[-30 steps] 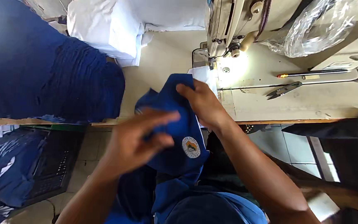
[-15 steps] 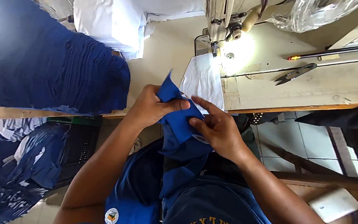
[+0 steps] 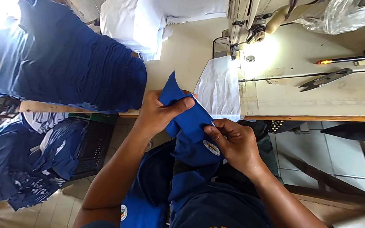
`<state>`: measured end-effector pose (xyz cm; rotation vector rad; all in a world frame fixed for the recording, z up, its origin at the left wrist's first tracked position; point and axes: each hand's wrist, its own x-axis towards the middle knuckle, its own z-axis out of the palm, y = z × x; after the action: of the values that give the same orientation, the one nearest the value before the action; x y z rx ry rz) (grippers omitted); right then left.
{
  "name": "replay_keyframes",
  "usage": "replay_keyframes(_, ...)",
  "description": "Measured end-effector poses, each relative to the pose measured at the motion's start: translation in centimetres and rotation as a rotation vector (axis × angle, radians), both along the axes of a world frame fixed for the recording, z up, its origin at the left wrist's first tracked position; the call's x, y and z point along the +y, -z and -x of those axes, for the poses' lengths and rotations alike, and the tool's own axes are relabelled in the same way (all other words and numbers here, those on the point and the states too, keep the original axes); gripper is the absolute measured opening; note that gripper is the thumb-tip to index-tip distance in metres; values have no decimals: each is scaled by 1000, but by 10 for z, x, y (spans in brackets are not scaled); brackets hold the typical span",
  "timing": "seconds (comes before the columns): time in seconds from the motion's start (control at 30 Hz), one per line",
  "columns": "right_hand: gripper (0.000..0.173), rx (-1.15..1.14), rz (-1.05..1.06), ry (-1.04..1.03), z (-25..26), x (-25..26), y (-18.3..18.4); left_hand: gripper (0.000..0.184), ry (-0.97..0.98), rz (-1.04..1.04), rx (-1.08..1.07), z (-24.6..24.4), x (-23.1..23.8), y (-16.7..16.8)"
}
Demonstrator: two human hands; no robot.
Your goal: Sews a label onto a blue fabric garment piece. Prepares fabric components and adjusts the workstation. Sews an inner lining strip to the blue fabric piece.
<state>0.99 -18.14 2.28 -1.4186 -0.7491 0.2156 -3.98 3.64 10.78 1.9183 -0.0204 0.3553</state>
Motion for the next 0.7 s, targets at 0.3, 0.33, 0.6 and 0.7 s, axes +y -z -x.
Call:
replay_keyframes(0.3,20,37,11,-97,6,4,4,12,-121,-323,-70,13,-4,-11)
replay_keyframes(0.33,21,59,-19,-141,9,3,2,14,-93,-439,-124,14,0,-22)
replay_keyframes(0.6,18,205,9,65,-13,-6,18,26,-16,-624,-270,-149,34,-17)
replay_keyframes(0.7,22,264,150,125,-23,-20,31,26,-71,-441,-154,-196,19,36)
